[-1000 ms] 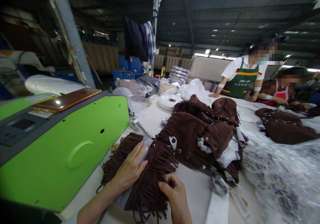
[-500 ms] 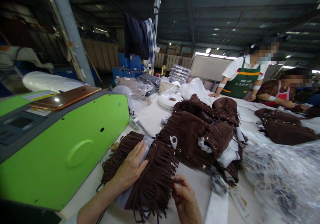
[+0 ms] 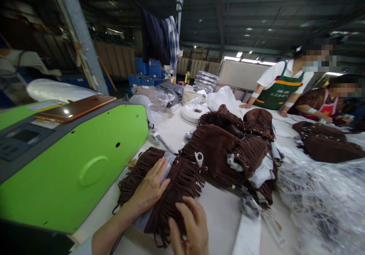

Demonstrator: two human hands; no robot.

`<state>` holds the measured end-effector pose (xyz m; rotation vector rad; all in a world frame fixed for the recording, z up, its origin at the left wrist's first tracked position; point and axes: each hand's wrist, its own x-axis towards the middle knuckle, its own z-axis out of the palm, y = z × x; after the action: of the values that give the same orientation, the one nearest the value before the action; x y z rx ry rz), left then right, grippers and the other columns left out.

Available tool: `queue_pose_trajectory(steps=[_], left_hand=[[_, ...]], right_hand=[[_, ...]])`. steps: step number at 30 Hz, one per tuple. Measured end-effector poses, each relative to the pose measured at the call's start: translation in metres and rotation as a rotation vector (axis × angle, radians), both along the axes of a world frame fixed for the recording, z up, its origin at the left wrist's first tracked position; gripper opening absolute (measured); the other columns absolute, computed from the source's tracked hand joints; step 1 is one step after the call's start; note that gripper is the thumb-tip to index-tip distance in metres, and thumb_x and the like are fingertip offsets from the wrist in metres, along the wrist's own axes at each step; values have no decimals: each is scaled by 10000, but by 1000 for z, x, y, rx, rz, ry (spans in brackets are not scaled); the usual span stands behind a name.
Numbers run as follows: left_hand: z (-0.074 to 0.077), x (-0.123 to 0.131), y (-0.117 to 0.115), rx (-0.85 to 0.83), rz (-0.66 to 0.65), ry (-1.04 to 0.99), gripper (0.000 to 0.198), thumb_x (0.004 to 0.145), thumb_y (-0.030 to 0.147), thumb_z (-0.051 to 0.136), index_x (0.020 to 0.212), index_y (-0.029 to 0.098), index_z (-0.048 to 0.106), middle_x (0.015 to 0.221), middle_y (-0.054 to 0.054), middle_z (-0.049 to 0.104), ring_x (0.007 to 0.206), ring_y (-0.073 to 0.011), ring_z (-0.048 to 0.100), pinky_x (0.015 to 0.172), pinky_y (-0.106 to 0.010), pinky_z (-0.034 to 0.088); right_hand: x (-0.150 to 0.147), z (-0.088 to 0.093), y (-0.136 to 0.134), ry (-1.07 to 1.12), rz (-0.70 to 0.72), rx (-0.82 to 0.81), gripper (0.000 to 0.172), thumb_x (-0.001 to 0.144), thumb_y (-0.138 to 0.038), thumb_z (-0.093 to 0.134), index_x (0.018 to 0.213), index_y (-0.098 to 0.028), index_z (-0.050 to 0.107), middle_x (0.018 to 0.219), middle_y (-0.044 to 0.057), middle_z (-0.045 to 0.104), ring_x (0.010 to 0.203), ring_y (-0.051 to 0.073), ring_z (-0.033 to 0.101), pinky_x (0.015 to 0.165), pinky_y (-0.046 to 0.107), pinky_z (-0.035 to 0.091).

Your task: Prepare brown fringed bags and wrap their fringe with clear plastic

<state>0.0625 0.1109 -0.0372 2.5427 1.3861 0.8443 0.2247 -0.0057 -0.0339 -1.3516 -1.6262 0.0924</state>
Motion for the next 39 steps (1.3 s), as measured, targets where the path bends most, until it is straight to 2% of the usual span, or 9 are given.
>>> queue_pose_trajectory(steps=[3,6,9,14,21,26,31,35,39], left_hand=[[2,0,-1,-6,-4,7,553,907,258,418,1411,106,251,1464,-199,303,1363,-281,281,1075,-480,355],[4,0,-3,-14,-3,14,557,899,252,434,1404,90,267,1459,-202,312,1364,-279,279,1076,-469,359],[3,2,-2,-14,4,9,559,896,256,442,1402,90,274,1458,-200,316,1367,-276,273,1081,-469,353],[1,2,-1,-15,3,-5,555,902,255,418,1410,103,256,1471,-197,288,1374,-278,254,1080,-490,345],[5,2,-3,-23,10,9,551,895,256,440,1397,91,286,1469,-194,296,1362,-278,284,1082,-466,355],[5,3,-3,-42,18,-9,557,888,249,441,1398,96,280,1462,-194,311,1367,-277,275,1079,-480,353],[7,3,-3,-63,11,10,549,885,243,448,1385,70,302,1459,-205,311,1370,-280,264,1089,-476,339],[10,2,-4,-79,13,34,553,883,237,457,1379,39,313,1452,-222,313,1364,-300,270,1090,-473,337],[13,3,-6,-85,17,50,562,875,230,480,1375,26,324,1453,-229,305,1359,-311,276,1099,-461,326]], right_hand=[[-11,-3,1,-79,44,-28,70,808,-194,535,854,-214,583,926,80,577,866,192,592,729,288,521],[0,-13,-1,-15,-48,-105,163,852,-212,440,695,-226,483,759,38,531,709,167,562,651,278,502],[10,-13,-4,-44,-204,-53,93,843,-225,460,818,-230,550,881,75,560,801,204,579,689,316,508],[-7,7,9,-306,-31,55,301,799,-136,456,1070,-209,565,1089,113,563,971,225,575,790,346,510],[15,-11,12,-483,-27,-133,115,791,-144,478,727,-238,462,678,0,535,593,163,526,547,279,422],[46,-36,-9,-475,-218,-258,147,763,-184,432,856,-255,521,803,20,603,586,186,554,571,332,433],[28,-25,-12,-262,-351,-125,308,818,-221,386,1104,-210,499,1080,130,579,873,263,613,710,401,485],[-1,-8,-2,-310,-201,90,269,849,-262,497,1109,-206,536,1072,130,595,975,265,581,822,404,465],[-9,-9,9,-350,-65,-15,129,864,-243,491,964,-210,566,885,71,629,820,190,620,708,292,500]])
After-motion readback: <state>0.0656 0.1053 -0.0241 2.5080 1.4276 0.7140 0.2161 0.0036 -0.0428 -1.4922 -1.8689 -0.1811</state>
